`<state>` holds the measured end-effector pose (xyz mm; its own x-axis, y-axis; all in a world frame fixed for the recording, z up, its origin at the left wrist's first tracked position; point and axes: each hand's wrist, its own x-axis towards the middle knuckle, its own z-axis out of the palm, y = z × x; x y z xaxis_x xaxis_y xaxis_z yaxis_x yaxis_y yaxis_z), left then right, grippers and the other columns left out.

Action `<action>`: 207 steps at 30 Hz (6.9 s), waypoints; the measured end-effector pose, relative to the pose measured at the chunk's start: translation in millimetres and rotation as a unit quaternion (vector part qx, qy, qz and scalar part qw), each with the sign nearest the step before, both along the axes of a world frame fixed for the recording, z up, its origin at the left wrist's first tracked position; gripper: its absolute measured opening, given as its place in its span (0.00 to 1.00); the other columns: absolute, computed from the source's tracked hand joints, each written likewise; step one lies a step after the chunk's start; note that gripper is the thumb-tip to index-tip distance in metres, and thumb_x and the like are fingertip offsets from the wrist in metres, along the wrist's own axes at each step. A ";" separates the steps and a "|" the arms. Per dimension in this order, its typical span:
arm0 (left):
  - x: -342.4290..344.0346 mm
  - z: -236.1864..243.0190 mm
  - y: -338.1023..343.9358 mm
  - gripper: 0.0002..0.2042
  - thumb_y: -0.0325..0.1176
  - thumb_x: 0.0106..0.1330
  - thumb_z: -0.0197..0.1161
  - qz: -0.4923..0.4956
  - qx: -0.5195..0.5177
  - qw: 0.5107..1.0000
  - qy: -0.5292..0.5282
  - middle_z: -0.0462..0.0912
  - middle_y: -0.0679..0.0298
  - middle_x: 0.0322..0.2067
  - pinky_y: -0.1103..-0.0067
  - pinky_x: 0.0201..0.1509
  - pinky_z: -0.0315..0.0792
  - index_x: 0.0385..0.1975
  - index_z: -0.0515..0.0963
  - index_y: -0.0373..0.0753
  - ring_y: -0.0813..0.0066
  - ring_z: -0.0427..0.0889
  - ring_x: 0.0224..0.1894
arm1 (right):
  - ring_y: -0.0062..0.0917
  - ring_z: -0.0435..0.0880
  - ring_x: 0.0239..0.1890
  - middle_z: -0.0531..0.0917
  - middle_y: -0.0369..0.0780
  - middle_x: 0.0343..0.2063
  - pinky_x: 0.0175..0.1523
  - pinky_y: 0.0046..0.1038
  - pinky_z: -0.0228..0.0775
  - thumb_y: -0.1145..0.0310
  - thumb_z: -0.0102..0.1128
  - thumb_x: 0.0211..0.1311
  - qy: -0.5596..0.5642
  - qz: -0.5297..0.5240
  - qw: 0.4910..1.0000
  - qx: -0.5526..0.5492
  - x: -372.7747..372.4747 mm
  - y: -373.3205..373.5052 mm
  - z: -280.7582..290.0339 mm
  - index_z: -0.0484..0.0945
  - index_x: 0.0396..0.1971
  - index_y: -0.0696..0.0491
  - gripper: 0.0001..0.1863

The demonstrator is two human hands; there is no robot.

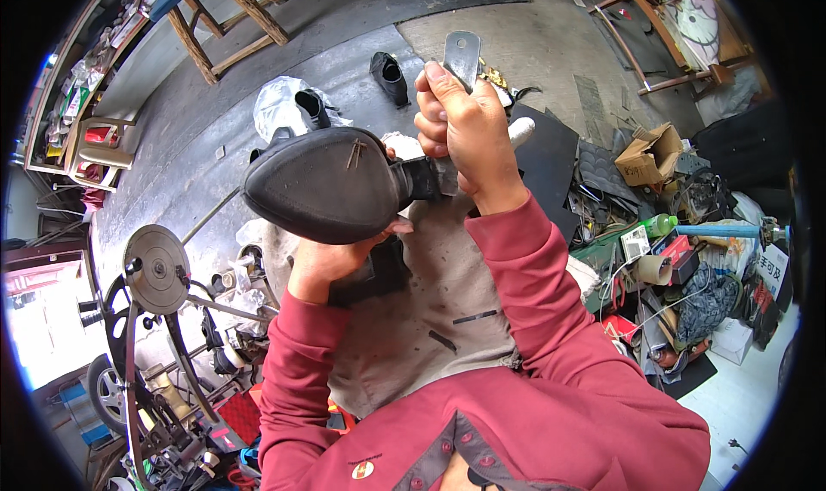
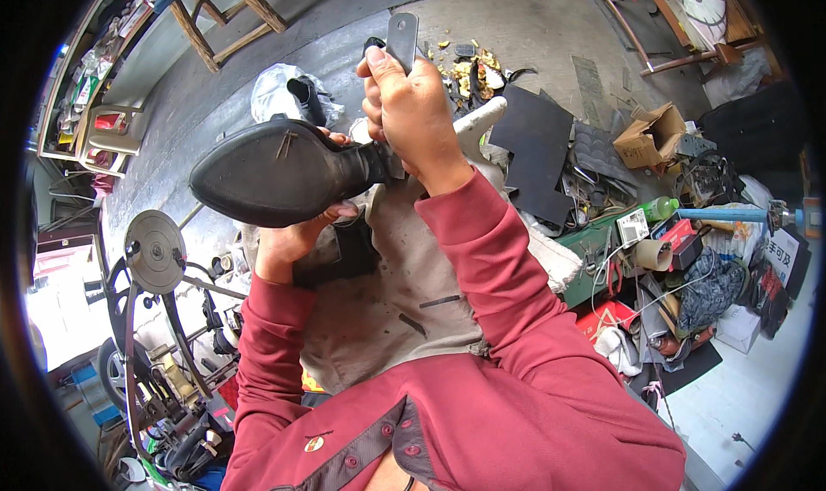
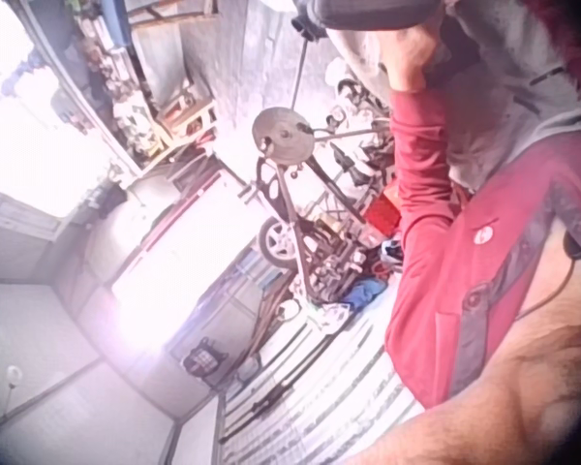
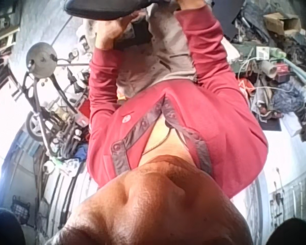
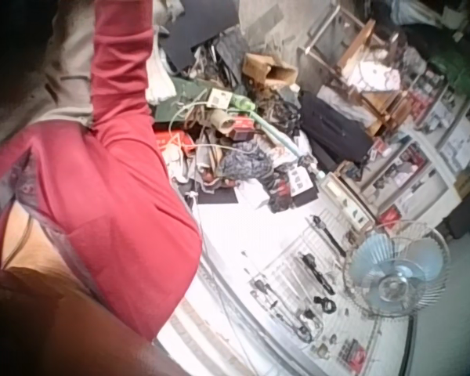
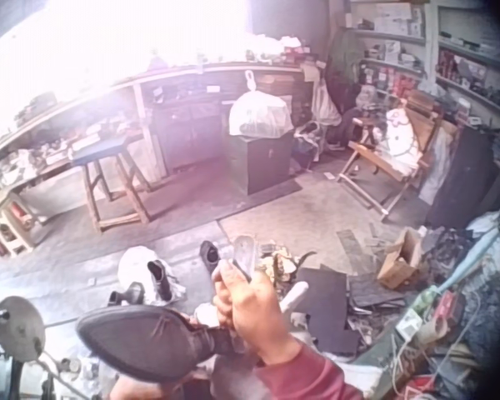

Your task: The person uses a metal scraper to trim and smooth the sole edges of a black leather shoe. They repeatedly scrape the sole perimeter, rotate the shoe to access different areas, and inspect the sole. The person then picks up a second shoe and a piece of black rubber material, preparing to continue the repair.

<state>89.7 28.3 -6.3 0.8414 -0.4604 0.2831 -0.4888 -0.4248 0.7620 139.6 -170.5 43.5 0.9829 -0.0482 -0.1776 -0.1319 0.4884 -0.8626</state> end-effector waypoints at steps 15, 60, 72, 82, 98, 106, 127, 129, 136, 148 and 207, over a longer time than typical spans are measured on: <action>0.5 6.5 -2.7 0.29 0.49 0.55 0.78 0.022 -0.014 0.999 0.020 0.82 0.58 0.54 0.61 0.67 0.66 0.53 0.81 0.40 0.55 0.77 0.59 | 0.11 0.55 0.16 0.62 0.28 0.18 0.20 0.20 0.48 0.60 0.52 0.77 -0.016 -0.068 0.997 0.013 -8.8 1.8 -2.3 0.73 0.36 0.56 0.14; -3.3 4.6 -3.1 0.35 0.39 0.45 0.86 0.028 -0.065 0.997 -0.008 0.83 0.59 0.43 0.69 0.50 0.76 0.53 0.77 0.35 0.65 0.80 0.43 | 0.12 0.55 0.15 0.61 0.28 0.18 0.20 0.21 0.48 0.61 0.52 0.78 -0.034 -0.017 0.999 0.033 -3.3 -7.3 -10.2 0.72 0.35 0.55 0.13; 2.0 5.0 -6.0 0.34 0.39 0.44 0.87 0.039 -0.152 0.987 0.034 0.83 0.60 0.43 0.72 0.49 0.76 0.50 0.77 0.35 0.69 0.80 0.44 | 0.11 0.54 0.15 0.61 0.28 0.18 0.20 0.21 0.45 0.63 0.51 0.78 0.005 0.050 0.998 0.037 7.8 -12.6 -10.8 0.72 0.33 0.54 0.12; 5.0 8.4 -7.7 0.23 0.37 0.47 0.86 0.018 -0.182 0.978 0.096 0.86 0.66 0.32 0.76 0.41 0.77 0.39 0.81 0.35 0.78 0.80 0.35 | 0.12 0.53 0.16 0.59 0.27 0.18 0.21 0.21 0.46 0.60 0.51 0.78 -0.037 -0.013 0.999 0.021 2.5 -10.0 -15.9 0.72 0.33 0.54 0.14; 24.7 17.6 -4.9 0.22 0.31 0.51 0.83 -0.007 -0.260 0.925 0.278 0.85 0.67 0.37 0.76 0.48 0.74 0.44 0.80 0.36 0.78 0.79 0.41 | 0.10 0.51 0.16 0.57 0.26 0.18 0.21 0.19 0.44 0.61 0.50 0.79 -0.041 0.057 0.998 0.007 17.9 -10.1 -13.4 0.73 0.35 0.53 0.13; 37.1 14.5 -7.6 0.22 0.33 0.53 0.82 -0.013 -0.269 0.925 0.267 0.83 0.69 0.38 0.76 0.51 0.73 0.45 0.79 0.37 0.78 0.78 0.43 | 0.13 0.54 0.16 0.60 0.29 0.19 0.21 0.22 0.47 0.61 0.52 0.78 -0.064 0.010 0.998 0.016 20.6 -11.9 -17.8 0.73 0.35 0.55 0.13; 53.2 7.4 -11.9 0.28 0.46 0.53 0.81 -0.033 -0.270 0.925 0.264 0.82 0.65 0.38 0.75 0.51 0.72 0.48 0.80 0.35 0.73 0.78 0.43 | 0.12 0.54 0.16 0.59 0.28 0.18 0.21 0.21 0.49 0.63 0.49 0.79 -0.024 0.098 0.994 0.037 37.3 -25.7 -21.2 0.72 0.36 0.55 0.12; 52.3 7.6 -13.0 0.23 0.42 0.54 0.80 -0.042 -0.300 0.916 0.264 0.84 0.66 0.38 0.76 0.53 0.72 0.45 0.82 0.37 0.75 0.79 0.43 | 0.12 0.55 0.16 0.59 0.28 0.18 0.21 0.21 0.49 0.63 0.49 0.79 -0.041 0.080 0.996 0.015 34.3 -23.8 -18.8 0.72 0.36 0.55 0.12; 55.8 7.5 -16.0 0.20 0.41 0.57 0.78 -0.025 -0.296 0.914 0.277 0.86 0.67 0.39 0.76 0.54 0.71 0.45 0.84 0.39 0.77 0.80 0.44 | 0.13 0.56 0.16 0.62 0.30 0.18 0.20 0.22 0.49 0.62 0.50 0.78 -0.084 0.044 0.995 -0.015 32.0 -16.0 -14.1 0.73 0.36 0.57 0.13; 67.0 -1.3 -20.7 0.20 0.43 0.61 0.76 -0.051 -0.321 0.896 0.304 0.85 0.67 0.40 0.78 0.54 0.71 0.46 0.83 0.36 0.78 0.79 0.45 | 0.14 0.56 0.15 0.61 0.30 0.18 0.19 0.22 0.49 0.61 0.51 0.78 -0.067 0.041 0.997 -0.025 32.3 -16.2 -13.6 0.73 0.36 0.56 0.14; 30.1 16.1 -15.5 0.46 0.45 0.54 0.72 -0.191 -0.560 0.732 0.339 0.72 0.44 0.63 0.51 0.71 0.68 0.72 0.58 0.36 0.39 0.73 0.65 | 0.08 0.69 0.21 0.82 0.32 0.33 0.25 0.15 0.60 0.73 0.73 0.58 -0.037 0.195 0.972 -0.123 -91.4 -50.4 28.8 0.67 0.67 0.58 0.37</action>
<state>119.8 12.8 9.8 0.8334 -0.4980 0.2399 0.2430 0.7199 0.6502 48.2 -220.9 72.3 0.9448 0.2983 -0.1358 -0.1985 0.1911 -0.9613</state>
